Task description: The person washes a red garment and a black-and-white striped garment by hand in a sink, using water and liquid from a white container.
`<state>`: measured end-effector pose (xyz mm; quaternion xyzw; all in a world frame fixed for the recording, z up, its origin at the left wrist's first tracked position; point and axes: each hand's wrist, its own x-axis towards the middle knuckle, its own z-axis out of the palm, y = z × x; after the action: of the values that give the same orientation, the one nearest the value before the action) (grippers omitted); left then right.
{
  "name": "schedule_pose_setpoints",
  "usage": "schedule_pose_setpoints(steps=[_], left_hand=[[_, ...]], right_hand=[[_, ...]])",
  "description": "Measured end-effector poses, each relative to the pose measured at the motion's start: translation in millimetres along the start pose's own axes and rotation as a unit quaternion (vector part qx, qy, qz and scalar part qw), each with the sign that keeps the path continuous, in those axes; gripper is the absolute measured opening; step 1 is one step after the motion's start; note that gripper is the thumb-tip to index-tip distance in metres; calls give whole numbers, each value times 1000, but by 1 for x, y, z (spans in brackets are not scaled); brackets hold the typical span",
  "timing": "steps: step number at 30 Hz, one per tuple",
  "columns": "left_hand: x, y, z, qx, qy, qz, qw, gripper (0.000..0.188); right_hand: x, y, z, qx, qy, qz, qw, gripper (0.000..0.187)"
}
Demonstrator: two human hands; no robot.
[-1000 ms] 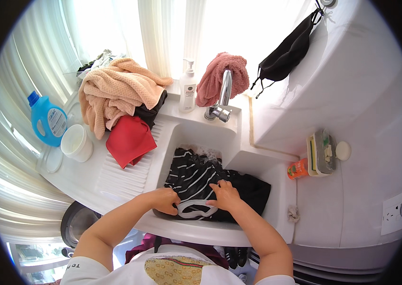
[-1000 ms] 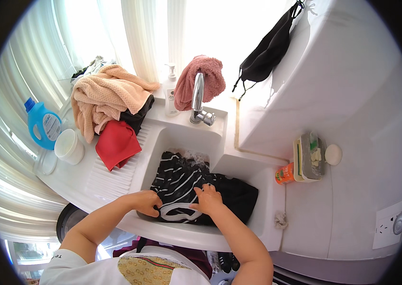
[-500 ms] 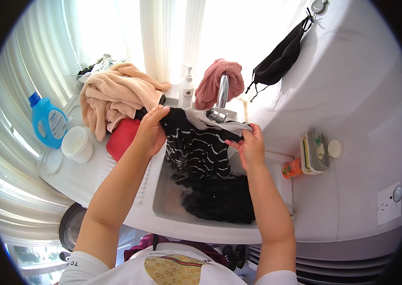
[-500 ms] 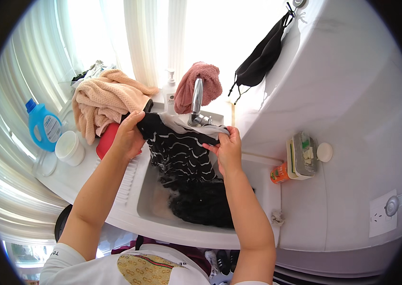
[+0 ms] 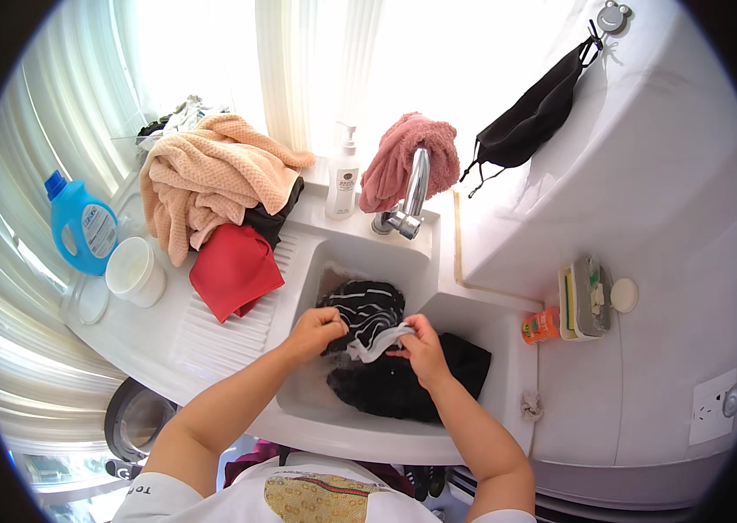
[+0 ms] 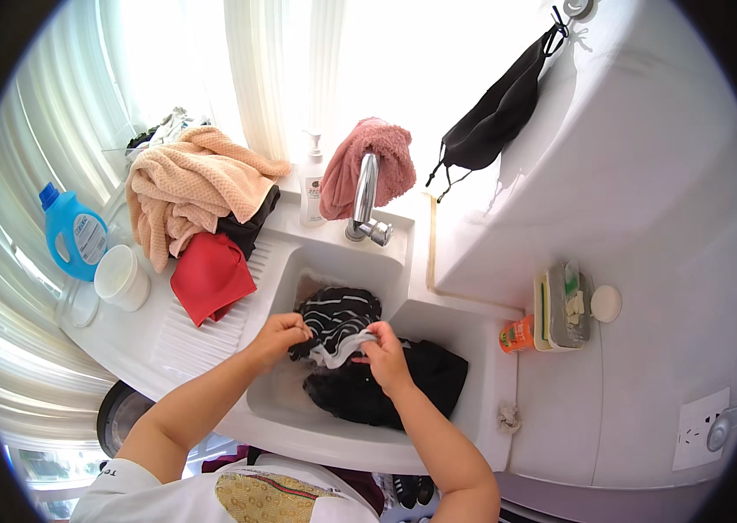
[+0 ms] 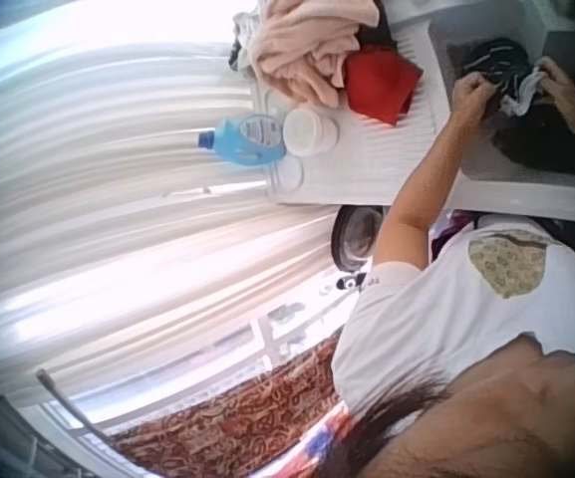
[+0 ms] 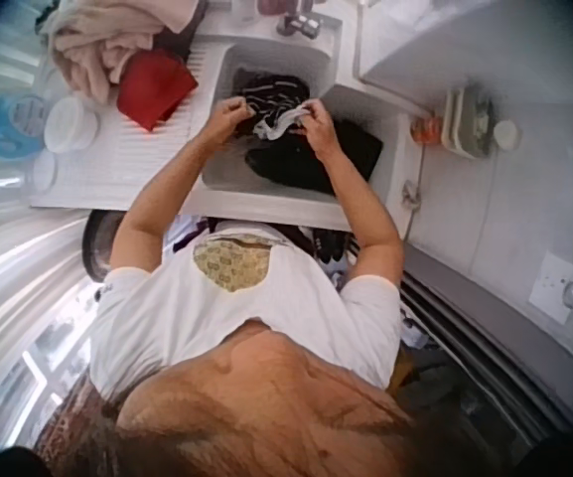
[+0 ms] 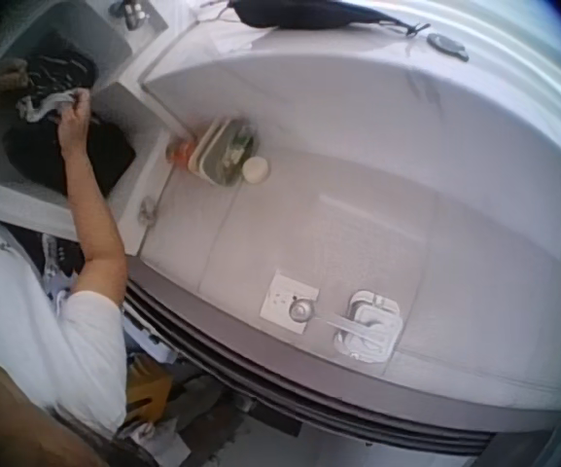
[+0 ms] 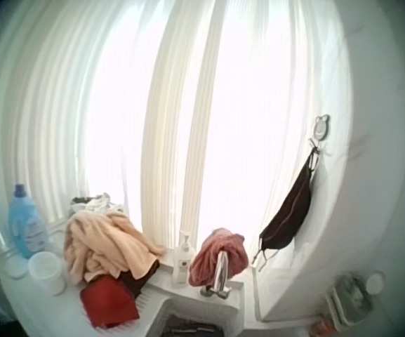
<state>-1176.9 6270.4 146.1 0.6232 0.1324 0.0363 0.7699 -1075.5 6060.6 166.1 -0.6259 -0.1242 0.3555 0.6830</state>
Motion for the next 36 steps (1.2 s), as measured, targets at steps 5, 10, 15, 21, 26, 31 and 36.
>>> schedule_pose_setpoints(steps=[5, 10, 15, 21, 26, 31, 36], left_hand=[[3, 0, 27, 425, -303, -201, 829, 24], [68, -77, 4, 384, 166, -73, 905, 60], [105, -132, 13, 371, 276, -212, 861, 67], [97, -124, -2, 375, 57, -395, 837, 60], [97, -139, 1, -4, 351, -355, 866, 78], [102, -118, -1, -291, 254, -373, 844, 69], [108, -195, -24, -380, -14, -180, 907, 46]], right_hand=[[8, 62, -30, -331, -281, 115, 893, 31], [102, 56, -27, -412, 50, 26, 909, 57], [148, 125, 5, -569, 179, 63, 800, 57], [177, 108, -33, -436, -103, 195, 872, 30], [181, 133, 5, -566, 222, 61, 791, 54], [141, 113, 21, -134, 17, 120, 983, 41], [68, 54, 75, -368, 63, -160, 914, 32]])
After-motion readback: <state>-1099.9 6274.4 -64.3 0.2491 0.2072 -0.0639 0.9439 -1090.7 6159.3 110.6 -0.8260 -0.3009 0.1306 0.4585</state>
